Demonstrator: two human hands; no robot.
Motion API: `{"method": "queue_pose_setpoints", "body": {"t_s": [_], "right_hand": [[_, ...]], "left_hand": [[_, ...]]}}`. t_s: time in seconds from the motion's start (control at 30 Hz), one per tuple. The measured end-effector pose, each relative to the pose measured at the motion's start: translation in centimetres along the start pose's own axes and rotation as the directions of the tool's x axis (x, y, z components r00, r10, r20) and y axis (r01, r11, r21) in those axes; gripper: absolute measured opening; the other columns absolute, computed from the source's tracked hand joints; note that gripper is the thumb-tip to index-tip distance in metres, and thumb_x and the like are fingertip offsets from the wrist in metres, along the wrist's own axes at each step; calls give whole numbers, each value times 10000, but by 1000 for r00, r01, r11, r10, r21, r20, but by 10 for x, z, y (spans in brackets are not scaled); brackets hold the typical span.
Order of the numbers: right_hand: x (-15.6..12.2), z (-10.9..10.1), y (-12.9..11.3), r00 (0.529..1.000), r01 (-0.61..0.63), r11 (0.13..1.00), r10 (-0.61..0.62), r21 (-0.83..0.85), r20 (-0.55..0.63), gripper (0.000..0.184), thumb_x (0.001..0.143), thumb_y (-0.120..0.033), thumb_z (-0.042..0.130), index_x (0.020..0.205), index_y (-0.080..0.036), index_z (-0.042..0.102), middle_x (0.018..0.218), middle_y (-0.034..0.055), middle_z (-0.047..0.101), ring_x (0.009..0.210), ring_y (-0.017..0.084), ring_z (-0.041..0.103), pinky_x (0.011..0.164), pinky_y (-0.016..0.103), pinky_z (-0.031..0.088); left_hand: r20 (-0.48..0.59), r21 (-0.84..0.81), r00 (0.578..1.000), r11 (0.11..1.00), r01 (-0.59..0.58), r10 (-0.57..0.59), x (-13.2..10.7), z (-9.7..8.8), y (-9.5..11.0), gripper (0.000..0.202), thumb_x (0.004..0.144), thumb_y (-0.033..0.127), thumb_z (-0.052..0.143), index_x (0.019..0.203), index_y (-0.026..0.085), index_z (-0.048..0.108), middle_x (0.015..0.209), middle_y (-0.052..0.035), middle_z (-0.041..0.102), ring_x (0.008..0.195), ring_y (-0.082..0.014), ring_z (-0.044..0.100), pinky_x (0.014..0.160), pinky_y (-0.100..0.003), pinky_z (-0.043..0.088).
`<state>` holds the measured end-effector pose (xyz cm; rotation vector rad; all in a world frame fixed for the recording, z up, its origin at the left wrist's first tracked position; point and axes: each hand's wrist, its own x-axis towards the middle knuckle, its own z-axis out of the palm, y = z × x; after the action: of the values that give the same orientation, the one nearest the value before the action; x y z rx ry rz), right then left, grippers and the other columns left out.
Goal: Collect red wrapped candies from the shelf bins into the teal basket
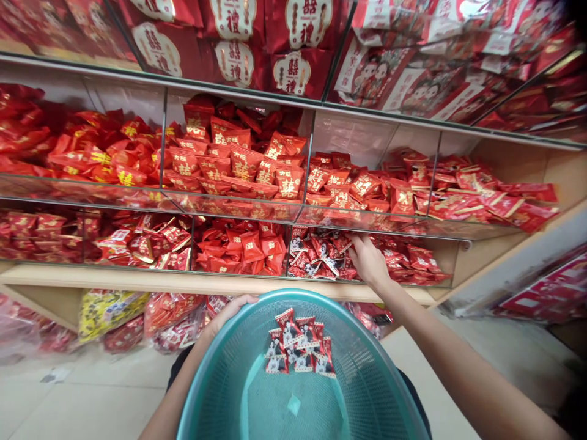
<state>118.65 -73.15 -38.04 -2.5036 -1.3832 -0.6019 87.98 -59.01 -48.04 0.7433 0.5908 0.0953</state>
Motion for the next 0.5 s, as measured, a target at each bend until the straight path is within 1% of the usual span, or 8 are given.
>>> {"method": "queue_pose_setpoints", "body": {"t_s": [0.1,0.2,0.3,0.37,0.4,0.47,0.5], "right_hand": [[-3,-2,3,1000,30,999,-30,-35,-1,332,899,-235,369,1186,-241,536,1129,107,544,657,179,576,523,290,351],[-5,-2,6,998,62,996,-63,-69,-10,292,919,-278,373,1110,-244,591,1049,79,572,631,157,567,513,273,326],[-8,-4,8,994,82,996,-84,-30,-72,290,925,-295,381,1101,-248,606,1049,61,587,660,152,580,520,262,336],[-11,-8,6,984,84,994,-71,76,-164,298,927,-309,381,1102,-237,612,1048,64,598,722,164,594,556,264,377],[-13,-11,3,973,91,983,-54,159,-222,302,926,-319,384,1091,-227,619,1036,68,605,761,171,598,591,269,404],[-21,-20,-4,944,118,924,9,364,-329,298,916,-342,406,1038,-208,643,988,75,619,811,180,600,666,287,446],[-26,-25,-9,935,125,871,56,474,-351,292,906,-359,426,999,-202,654,966,76,623,790,176,603,674,294,460]], "left_hand": [[-14,1,1000,1000,20,-20,0,1,1,168,729,313,593,738,155,648,610,-9,647,533,-135,546,543,-212,414],[-33,2,998,999,44,-44,-1,2,1,200,715,332,597,725,138,646,592,-12,642,517,-136,548,527,-213,413],[-36,2,999,999,36,-36,-2,3,1,214,708,338,597,721,130,644,584,-7,635,515,-136,544,530,-216,413],[-36,0,999,1000,15,-15,-3,4,1,192,704,324,608,722,136,642,587,-1,634,530,-136,545,545,-216,416],[-36,1,999,1000,7,-6,-4,5,1,179,701,316,616,720,140,641,587,0,634,540,-138,547,554,-216,418],[-48,30,999,999,10,-9,-5,6,2,185,700,329,624,713,145,636,584,-5,630,545,-143,544,555,-221,415],[-62,60,998,998,18,-14,-5,6,3,201,700,347,623,707,146,633,577,-11,626,540,-147,538,547,-226,411]]}}
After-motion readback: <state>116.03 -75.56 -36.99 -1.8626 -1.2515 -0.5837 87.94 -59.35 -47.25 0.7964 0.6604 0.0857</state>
